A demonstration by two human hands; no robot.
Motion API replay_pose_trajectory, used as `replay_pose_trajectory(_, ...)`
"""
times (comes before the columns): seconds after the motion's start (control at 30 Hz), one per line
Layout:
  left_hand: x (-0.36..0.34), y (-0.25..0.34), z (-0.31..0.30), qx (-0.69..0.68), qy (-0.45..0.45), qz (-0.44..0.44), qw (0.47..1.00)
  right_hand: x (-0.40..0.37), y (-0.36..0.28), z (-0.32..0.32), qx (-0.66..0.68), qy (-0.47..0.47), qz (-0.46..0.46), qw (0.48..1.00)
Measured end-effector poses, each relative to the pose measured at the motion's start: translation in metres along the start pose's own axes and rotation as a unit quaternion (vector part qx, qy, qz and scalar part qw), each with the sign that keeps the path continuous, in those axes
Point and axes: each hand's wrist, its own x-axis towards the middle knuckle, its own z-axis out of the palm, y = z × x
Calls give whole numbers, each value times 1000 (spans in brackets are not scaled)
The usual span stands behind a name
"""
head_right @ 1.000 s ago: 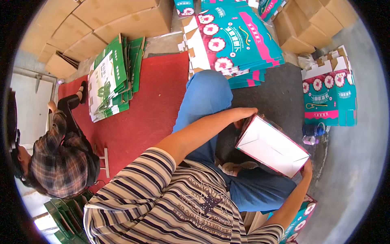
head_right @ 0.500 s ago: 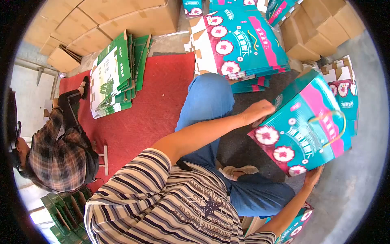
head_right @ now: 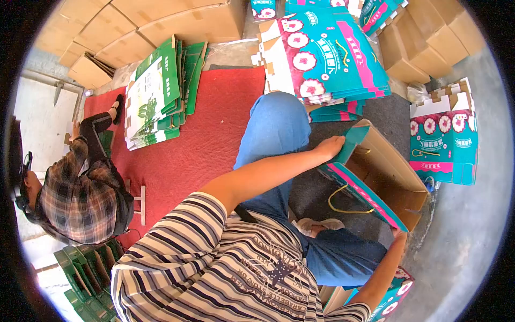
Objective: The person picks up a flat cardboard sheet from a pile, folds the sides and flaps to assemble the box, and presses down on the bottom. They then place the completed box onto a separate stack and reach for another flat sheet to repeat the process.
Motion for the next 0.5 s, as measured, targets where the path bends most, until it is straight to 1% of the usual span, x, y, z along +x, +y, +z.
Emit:
replay_pose_trajectory(0.03,12,-16,8,36,35,6,999,1,-1,-1,-216,-11,-84,973)
replay_pose_trajectory(0.07,20,-24,11,71,69,13,995,2,-4,1,-345,-14,-135,929)
replay_pose_trajectory(0.1,18,-21,9,72,71,13,995,3,-7,6,-423,-19,-172,889)
replay_pose_trajectory(0.17,12,-13,7,103,86,-22,991,-3,-22,22,-461,-2,-128,878)
replay_pose_trajectory(0.2,12,-14,9,103,86,-23,991,-5,-26,27,-497,15,-83,864)
replay_pose_trajectory(0.23,14,-17,10,95,103,-18,990,9,-7,28,-496,16,-84,864)
replay_pose_trajectory(0.27,15,-20,10,86,120,-14,989,34,28,28,-97,-1,-60,993)
replay_pose_trajectory(0.3,14,-23,6,87,120,-14,989,17,-18,42,165,-18,-1,986)
replay_pose_trajectory(0.33,14,-25,2,136,99,-12,986,-5,-80,62,416,-3,58,907)
replay_pose_trajectory(0.37,13,-25,2,185,67,-4,981,-18,-125,77,277,-47,-18,959)
replay_pose_trajectory(0.4,1,-9,-6,227,62,-7,972,6,-124,79,210,25,93,973)
replay_pose_trajectory(0.43,-1,-7,-9,237,44,10,970,-8,-136,87,186,58,52,979)
replay_pose_trajectory(0.47,-5,-7,-7,216,59,17,974,-39,-187,103,217,94,74,969)
replay_pose_trajectory(0.5,-2,-20,-2,255,97,95,957,-34,-162,94,208,47,30,977)
